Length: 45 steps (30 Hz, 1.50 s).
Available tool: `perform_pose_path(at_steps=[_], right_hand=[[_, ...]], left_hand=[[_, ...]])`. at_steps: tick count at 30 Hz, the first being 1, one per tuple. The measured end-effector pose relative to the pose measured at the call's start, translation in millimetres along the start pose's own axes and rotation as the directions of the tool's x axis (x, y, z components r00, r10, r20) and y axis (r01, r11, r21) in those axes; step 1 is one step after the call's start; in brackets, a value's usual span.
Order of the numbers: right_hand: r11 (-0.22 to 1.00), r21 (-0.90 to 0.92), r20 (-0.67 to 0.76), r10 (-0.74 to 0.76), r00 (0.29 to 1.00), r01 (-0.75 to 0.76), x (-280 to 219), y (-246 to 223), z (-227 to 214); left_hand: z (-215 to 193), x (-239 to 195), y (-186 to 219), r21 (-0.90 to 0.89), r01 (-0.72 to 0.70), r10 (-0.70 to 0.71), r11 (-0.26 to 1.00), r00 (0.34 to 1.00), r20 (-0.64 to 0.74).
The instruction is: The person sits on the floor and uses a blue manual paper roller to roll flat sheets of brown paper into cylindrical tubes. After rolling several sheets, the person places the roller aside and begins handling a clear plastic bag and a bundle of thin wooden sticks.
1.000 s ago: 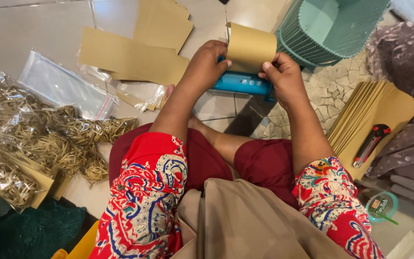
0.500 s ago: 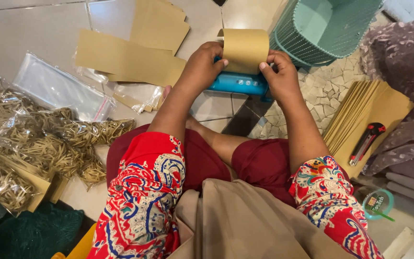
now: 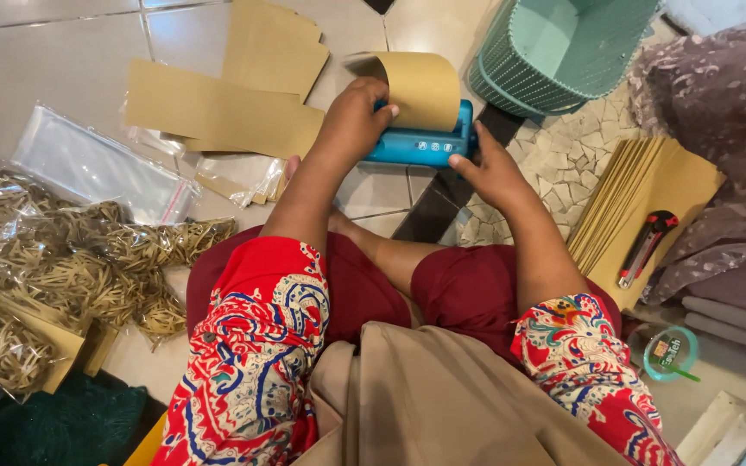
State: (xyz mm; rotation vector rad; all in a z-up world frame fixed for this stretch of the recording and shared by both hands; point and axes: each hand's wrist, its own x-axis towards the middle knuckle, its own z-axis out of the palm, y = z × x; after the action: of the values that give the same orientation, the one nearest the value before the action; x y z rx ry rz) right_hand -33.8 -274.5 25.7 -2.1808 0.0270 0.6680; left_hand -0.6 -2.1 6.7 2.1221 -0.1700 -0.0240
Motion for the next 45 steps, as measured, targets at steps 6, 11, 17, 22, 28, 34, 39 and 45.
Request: perform_pose_path(at_steps=[6, 11, 17, 22, 28, 34, 39, 45], right_hand=[[0.982, -0.052, -0.002, -0.181, 0.983, 0.181, 9, 4, -7], [0.943, -0.087, -0.315, -0.333, 0.889, 0.322, 36, 8, -10], [0.937, 0.068, -0.384, -0.292, 0.876, 0.342, 51, -1, 5], [0.933, 0.135, -0.357, -0.268, 0.895, 0.333, 52, 2, 10], [0.930, 0.152, -0.333, -0.270, 0.904, 0.334, 29, -19, 5], [0.986, 0.155, -0.137, -0.046, 0.990, 0.067, 0, -11, -2], [0.996, 0.060, -0.078, -0.056, 0.995, 0.060, 3, 2, 2], [0.991, 0.073, -0.104, -0.103, 0.989, 0.110, 8, 7, 1]], left_hand=[[-2, -2, 5, 0.006, 0.016, -0.016, 1.000, 1.000, 0.019], [-3, -2, 5, -0.014, 0.016, -0.016, 1.000, 1.000, 0.023], [-2, 0, 4, 0.022, 0.006, -0.007, 1.000, 1.000, 0.030], [-2, -1, 7, 0.013, 0.011, -0.011, 1.000, 0.999, 0.035], [-3, -1, 7, 0.014, 0.023, -0.024, 1.000, 0.998, 0.051], [0, -1, 3, 0.007, -0.014, 0.014, 1.000, 1.000, 0.026], [-1, -2, 4, 0.008, 0.001, -0.002, 1.000, 1.000, 0.030], [2, 1, -1, 0.023, -0.013, 0.012, 1.000, 1.000, 0.027]])
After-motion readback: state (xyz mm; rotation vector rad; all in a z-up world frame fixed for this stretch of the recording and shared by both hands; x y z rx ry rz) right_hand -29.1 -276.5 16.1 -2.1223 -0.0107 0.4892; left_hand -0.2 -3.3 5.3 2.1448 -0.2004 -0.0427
